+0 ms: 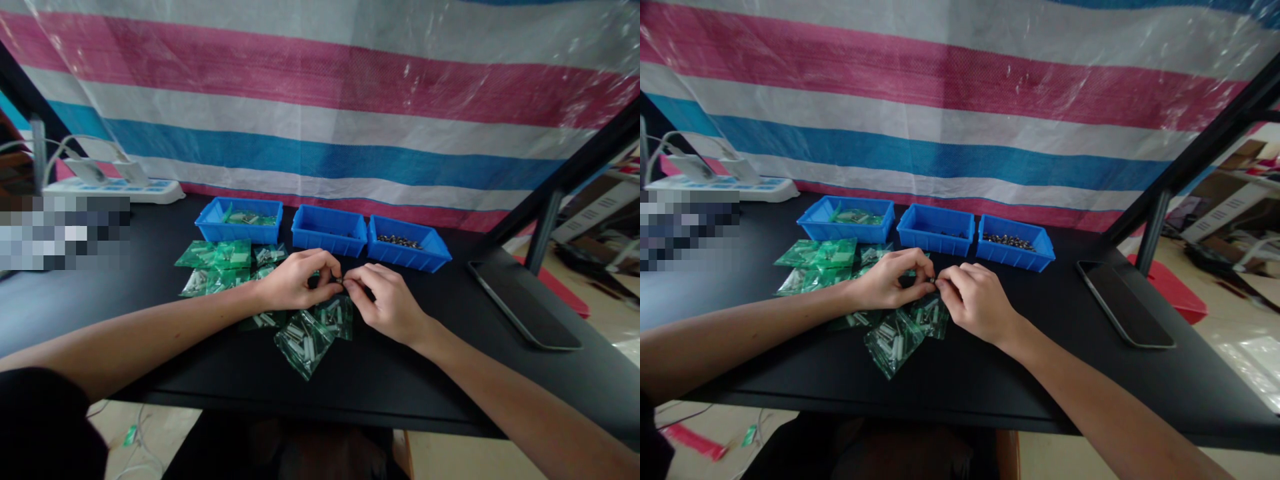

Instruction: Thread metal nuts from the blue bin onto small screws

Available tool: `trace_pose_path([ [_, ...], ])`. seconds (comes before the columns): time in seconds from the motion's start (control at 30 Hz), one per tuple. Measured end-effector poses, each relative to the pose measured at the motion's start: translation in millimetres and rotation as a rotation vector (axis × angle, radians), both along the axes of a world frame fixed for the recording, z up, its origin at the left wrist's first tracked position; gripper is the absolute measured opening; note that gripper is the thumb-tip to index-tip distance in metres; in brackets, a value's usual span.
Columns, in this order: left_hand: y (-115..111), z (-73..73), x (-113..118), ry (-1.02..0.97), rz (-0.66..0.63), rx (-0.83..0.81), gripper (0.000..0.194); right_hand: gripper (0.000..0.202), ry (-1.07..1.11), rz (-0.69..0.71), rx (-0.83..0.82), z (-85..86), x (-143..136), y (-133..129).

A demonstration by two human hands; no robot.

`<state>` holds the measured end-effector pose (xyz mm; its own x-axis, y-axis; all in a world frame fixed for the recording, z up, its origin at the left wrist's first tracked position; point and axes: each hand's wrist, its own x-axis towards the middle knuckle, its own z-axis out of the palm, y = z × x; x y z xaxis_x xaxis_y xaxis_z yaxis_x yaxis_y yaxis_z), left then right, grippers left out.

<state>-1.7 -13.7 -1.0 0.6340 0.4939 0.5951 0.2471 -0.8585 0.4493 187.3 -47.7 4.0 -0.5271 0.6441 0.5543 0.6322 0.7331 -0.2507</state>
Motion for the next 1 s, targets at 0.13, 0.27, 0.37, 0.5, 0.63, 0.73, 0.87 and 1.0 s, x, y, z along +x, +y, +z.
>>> trace_pose_path([
  [0.13, 0.5, 0.4, 1.2, -0.011, 0.010, 0.005, 0.009, 0.008, 0.036, -0.006, -0.013, 0.4, 0.0, -0.7],
  [0.27, 0.3, -0.5, 1.5, -0.012, 0.006, -0.004, 0.009, 0.008, 0.059, -0.004, 0.001, 0.5, 0.2, -1.5],
  [0.37, 0.3, -1.0, 1.0, -0.012, 0.005, -0.006, 0.010, 0.005, 0.055, -0.004, 0.017, -0.1, 0.0, -1.2],
  [0.5, 0.4, -0.9, 0.6, -0.011, 0.005, -0.007, 0.010, 0.005, 0.045, -0.010, 0.030, -0.4, -0.8, -0.7],
  [0.63, 0.2, -0.9, 0.4, -0.013, 0.002, 0.005, 0.010, 0.005, 0.044, -0.002, 0.046, -0.3, -1.2, -0.9],
  [0.73, 0.2, -1.4, -0.2, -0.008, 0.004, -0.004, 0.010, 0.005, 0.040, 0.002, 0.050, -0.2, -1.1, -0.9],
  [0.87, 0.4, -1.7, -0.6, -0.007, 0.003, -0.008, 0.010, 0.006, 0.035, 0.000, 0.044, 0.2, -1.0, -1.0],
  [1.0, 0.2, -1.7, 0.1, -0.006, 0.003, -0.008, 0.010, 0.007, 0.027, -0.002, 0.044, 0.3, -0.9, -1.0],
])
